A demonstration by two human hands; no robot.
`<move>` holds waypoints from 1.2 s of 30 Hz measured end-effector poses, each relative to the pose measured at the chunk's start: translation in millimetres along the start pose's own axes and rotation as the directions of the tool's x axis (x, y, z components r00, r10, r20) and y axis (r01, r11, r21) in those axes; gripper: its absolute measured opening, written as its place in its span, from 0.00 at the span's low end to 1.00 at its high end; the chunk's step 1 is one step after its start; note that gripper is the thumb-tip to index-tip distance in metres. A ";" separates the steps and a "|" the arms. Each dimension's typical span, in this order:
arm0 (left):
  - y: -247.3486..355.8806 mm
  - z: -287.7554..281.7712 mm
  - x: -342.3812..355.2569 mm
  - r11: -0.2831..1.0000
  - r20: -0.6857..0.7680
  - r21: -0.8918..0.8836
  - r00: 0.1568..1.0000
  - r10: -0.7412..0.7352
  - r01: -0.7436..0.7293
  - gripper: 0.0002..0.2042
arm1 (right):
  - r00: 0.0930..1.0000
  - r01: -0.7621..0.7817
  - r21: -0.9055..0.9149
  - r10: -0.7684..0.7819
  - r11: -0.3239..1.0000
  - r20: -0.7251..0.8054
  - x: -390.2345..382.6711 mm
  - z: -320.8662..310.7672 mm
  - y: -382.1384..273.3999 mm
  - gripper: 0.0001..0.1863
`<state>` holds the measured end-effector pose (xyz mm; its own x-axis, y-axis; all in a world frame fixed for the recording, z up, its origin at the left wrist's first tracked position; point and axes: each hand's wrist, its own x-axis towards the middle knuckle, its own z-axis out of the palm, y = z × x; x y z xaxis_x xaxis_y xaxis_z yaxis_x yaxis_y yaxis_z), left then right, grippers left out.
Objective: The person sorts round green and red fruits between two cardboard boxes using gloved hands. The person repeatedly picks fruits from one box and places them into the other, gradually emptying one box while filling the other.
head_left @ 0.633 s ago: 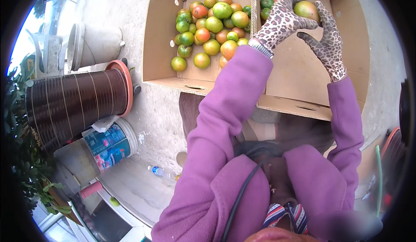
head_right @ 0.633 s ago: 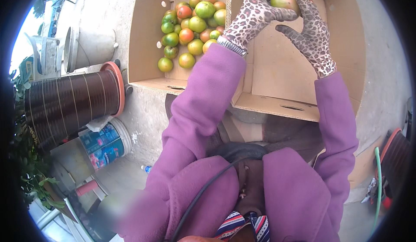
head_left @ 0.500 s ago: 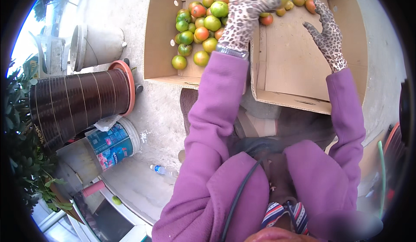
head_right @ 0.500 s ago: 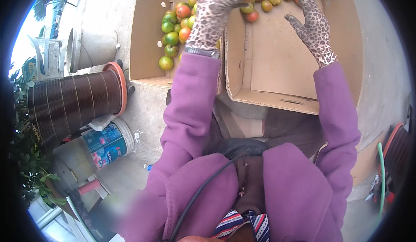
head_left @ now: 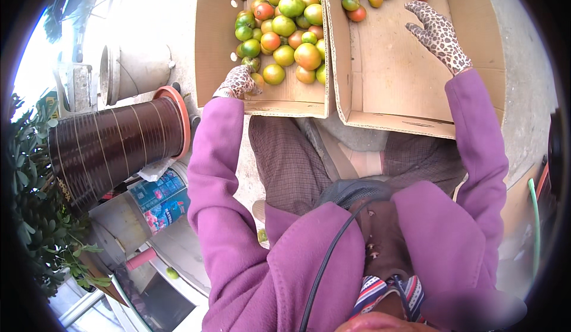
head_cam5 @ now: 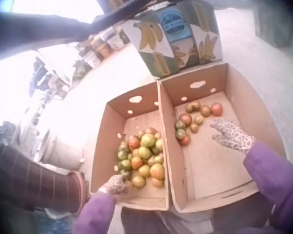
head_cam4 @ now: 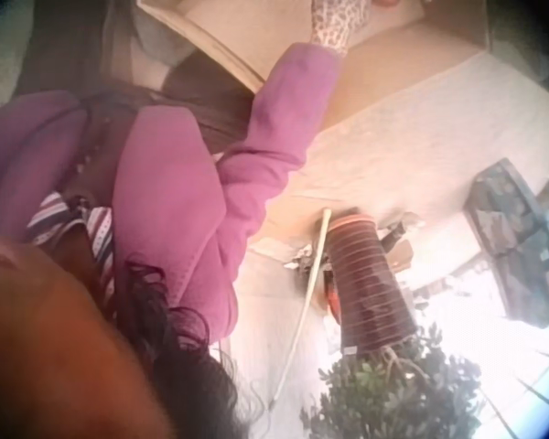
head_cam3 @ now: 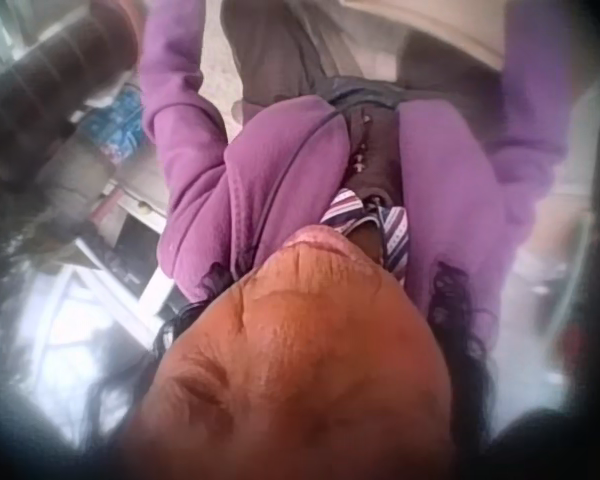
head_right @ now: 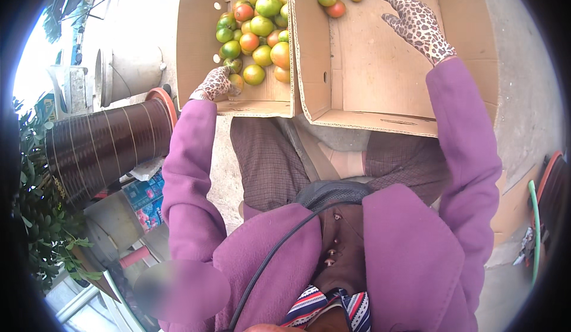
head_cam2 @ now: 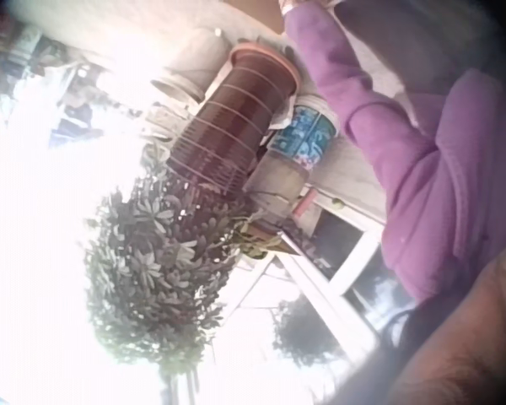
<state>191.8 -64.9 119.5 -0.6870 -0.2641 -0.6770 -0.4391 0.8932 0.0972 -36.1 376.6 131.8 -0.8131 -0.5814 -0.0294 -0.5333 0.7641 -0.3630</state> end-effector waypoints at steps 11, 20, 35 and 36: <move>7.7 15.0 3.4 0.950 -0.139 0.304 0.983 0.123 -0.076 0.34 | 0.994 0.104 -0.062 -0.104 0.993 -0.010 -3.1 13.0 12.8 0.23; 4.6 25.3 16.8 0.982 0.024 0.129 0.991 0.133 -0.135 0.16 | 0.996 0.062 -0.077 -0.056 0.995 0.072 -3.7 7.6 7.6 0.24; 338.0 -80.8 -19.7 0.042 -0.768 -0.619 0.616 0.176 -0.784 0.15 | 0.975 -0.006 -0.096 0.027 0.995 0.221 -3.9 27.1 34.5 0.28; 348.6 -71.2 -7.2 -0.010 -0.708 -0.701 0.694 0.134 -0.713 0.14 | 0.978 -0.014 -0.102 0.035 0.995 0.205 -1.4 29.9 34.0 0.30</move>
<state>2.4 222.4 210.2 -0.9450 -0.3215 0.0597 0.0886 -0.0762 0.9931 -46.1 395.1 91.7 -0.7659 -0.5993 -0.2327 -0.5426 0.7967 -0.2661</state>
